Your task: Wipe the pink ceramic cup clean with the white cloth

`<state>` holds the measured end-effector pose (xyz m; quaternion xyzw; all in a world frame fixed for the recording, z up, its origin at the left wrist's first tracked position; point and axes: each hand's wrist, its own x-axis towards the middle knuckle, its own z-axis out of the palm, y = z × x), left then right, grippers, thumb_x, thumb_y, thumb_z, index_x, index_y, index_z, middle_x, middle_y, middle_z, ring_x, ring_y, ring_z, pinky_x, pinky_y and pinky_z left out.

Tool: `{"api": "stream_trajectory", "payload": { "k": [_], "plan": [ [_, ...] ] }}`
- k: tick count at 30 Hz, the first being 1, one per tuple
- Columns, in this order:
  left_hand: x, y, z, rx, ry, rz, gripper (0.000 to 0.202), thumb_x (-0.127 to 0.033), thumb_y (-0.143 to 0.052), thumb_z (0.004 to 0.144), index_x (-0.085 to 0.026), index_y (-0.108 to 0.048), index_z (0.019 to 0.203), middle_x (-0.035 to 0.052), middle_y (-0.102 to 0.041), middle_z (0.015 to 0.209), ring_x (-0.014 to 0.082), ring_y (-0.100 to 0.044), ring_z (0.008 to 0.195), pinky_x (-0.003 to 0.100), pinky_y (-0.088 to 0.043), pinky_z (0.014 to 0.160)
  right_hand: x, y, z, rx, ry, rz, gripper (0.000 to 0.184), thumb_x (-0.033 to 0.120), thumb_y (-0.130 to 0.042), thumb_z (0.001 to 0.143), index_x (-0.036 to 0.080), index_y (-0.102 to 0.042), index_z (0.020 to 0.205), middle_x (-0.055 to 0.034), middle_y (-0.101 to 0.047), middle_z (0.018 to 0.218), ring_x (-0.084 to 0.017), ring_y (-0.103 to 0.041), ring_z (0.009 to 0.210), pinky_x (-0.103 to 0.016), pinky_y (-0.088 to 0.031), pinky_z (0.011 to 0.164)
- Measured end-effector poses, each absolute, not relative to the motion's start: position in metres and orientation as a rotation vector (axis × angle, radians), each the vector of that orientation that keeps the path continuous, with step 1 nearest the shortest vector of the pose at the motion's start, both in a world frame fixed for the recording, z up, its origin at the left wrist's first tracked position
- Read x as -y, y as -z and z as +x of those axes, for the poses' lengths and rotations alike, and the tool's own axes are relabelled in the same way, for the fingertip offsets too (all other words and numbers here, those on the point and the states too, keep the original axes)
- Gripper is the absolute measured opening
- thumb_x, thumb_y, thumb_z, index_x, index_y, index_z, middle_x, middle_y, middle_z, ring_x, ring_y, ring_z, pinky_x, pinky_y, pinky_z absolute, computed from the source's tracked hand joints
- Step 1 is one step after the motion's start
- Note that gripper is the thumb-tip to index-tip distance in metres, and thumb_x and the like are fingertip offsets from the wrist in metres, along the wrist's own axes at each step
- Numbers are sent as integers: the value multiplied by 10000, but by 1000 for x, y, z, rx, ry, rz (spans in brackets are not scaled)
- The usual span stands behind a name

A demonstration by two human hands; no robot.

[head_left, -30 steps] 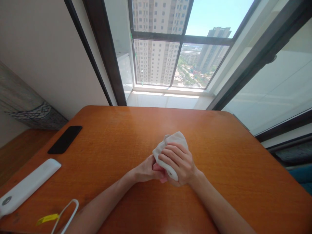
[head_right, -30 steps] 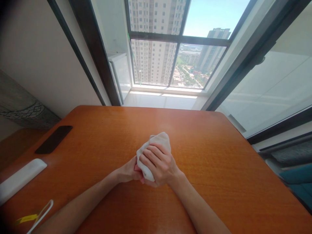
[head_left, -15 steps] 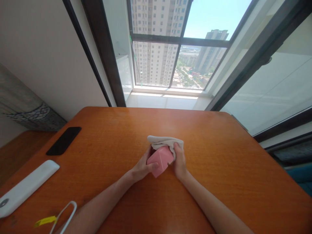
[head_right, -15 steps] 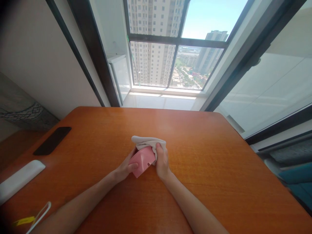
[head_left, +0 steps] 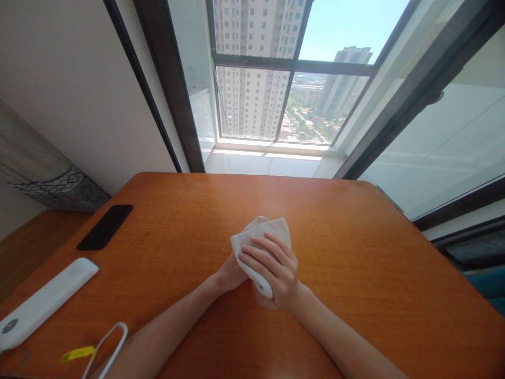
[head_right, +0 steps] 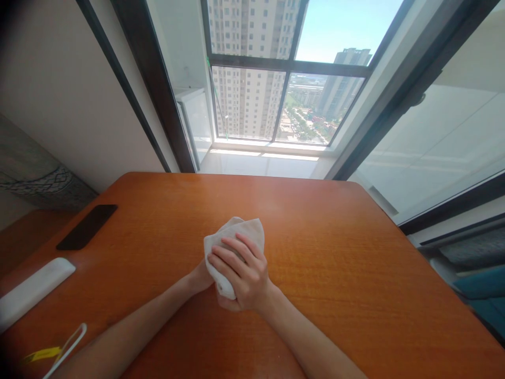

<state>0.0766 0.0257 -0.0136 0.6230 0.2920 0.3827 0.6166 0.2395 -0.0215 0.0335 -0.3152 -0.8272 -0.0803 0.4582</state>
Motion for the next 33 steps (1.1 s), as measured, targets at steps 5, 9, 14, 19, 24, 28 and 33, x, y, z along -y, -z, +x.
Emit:
{"api": "stream_trajectory", "payload": {
  "k": [5, 9, 14, 19, 24, 28, 33],
  "plan": [
    [-28, 16, 77, -650, -822, 1439, 686, -692, -770, 842, -244, -702, 1356, 108, -760, 1280, 390, -723, 1193, 550, -636, 982, 20, -30, 239, 1941, 89, -766, 499, 367, -478, 1051, 258, -680, 1495, -85, -811, 1304, -327, -729, 1286, -559, -494, 1212],
    [-33, 6, 72, -524, -824, 1399, 891, -689, -851, 767, -171, -591, 1443, 150, -663, 1444, 380, -644, 1314, 505, -540, 1134, 6, -17, 244, 1383, -519, -978, 478, 496, -429, 1089, 241, -826, 1163, -94, -828, 1176, -317, -761, 1156, -507, -582, 1075],
    [-35, -3, 71, -498, -821, 1360, 943, -701, -820, 803, -159, -495, 1503, 187, -630, 1462, 348, -635, 1276, 464, -524, 1100, -13, 1, 239, 727, -1107, -1095, 545, 670, -536, 991, 197, -787, 887, -42, -791, 796, -243, -736, 767, -358, -623, 765],
    [-34, -4, 72, -442, -848, 1349, 982, -713, -834, 772, -171, -503, 1520, 174, -628, 1474, 368, -622, 1331, 499, -512, 1148, 2, -11, 240, 1157, -670, -1088, 470, 533, -472, 1085, 228, -829, 1107, -78, -832, 1113, -282, -770, 1039, -444, -611, 983],
    [-33, 7, 72, -656, -793, 1399, 653, -614, -873, 761, -188, -738, 1237, 128, -777, 1209, 400, -692, 1240, 564, -604, 1064, 20, -33, 240, 1879, 30, -855, 481, 335, -510, 1042, 290, -678, 1490, -65, -794, 1354, -331, -710, 1312, -579, -481, 1212],
    [-18, 20, 68, -816, -768, 1344, 626, -641, -705, 926, -276, -661, 1433, 127, -765, 1318, 411, -703, 1273, 656, -614, 1020, 25, -29, 232, 2099, 229, -777, 576, 506, -478, 1050, 292, -609, 1568, -44, -800, 1348, -327, -736, 1289, -553, -494, 1238],
    [-5, 18, 74, -909, -847, 1284, 664, -695, -557, 1010, -267, -590, 1517, 150, -705, 1440, 444, -668, 1343, 717, -593, 1022, 23, -26, 233, 2120, 212, -771, 587, 533, -468, 1044, 292, -619, 1558, -51, -805, 1336, -313, -754, 1253, -546, -482, 1249]
  ]
}}
